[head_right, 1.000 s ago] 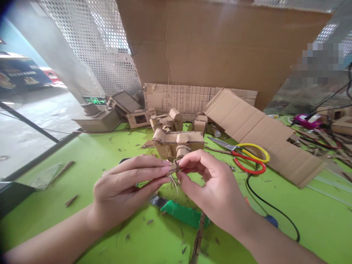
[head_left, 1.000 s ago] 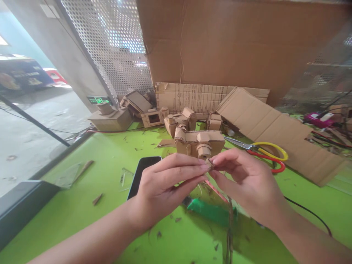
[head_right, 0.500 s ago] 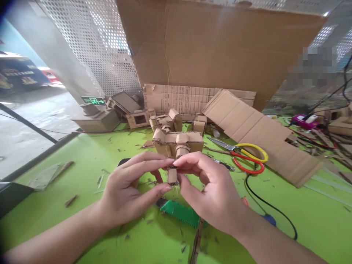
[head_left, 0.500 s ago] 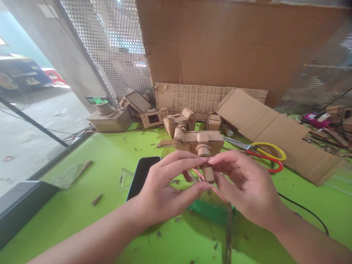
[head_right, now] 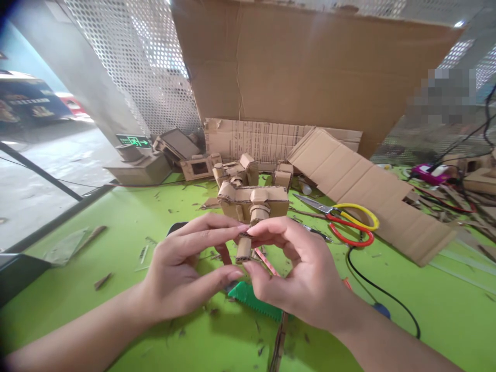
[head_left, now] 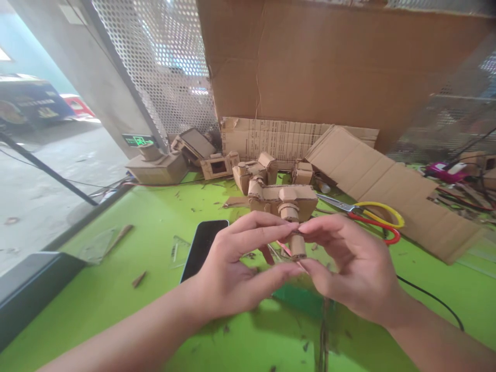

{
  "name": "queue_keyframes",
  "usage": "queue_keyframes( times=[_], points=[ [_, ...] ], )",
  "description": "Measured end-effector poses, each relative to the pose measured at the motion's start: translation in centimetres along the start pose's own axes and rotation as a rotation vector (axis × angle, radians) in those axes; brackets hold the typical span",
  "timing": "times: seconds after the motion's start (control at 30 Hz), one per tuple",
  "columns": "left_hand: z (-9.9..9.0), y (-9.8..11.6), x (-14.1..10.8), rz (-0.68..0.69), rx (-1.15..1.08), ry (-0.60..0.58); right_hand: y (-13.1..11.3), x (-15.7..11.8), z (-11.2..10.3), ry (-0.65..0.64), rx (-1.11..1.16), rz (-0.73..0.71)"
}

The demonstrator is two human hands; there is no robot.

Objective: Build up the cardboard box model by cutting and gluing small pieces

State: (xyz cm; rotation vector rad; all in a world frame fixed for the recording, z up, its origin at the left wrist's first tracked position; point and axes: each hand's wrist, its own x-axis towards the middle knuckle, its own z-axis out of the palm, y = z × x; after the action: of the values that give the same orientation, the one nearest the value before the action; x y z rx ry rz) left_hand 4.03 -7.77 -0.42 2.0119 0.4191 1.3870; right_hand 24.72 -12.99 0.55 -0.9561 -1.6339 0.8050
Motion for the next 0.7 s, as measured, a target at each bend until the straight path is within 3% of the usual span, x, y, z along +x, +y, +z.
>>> queue_keyframes(
  times=[0.43, 0.7],
  points=[
    [-0.14, -0.03, -0.02, -0.101, -0.046, -0.024, -0.05, 0.10, -0.12, -0.009, -0.011, 0.006],
    [0.02, -0.16, 0.04, -0.144, -0.114, 0.022, 0.07, 0.51, -0.31, -0.013, -0.050, -0.035]
  ],
)
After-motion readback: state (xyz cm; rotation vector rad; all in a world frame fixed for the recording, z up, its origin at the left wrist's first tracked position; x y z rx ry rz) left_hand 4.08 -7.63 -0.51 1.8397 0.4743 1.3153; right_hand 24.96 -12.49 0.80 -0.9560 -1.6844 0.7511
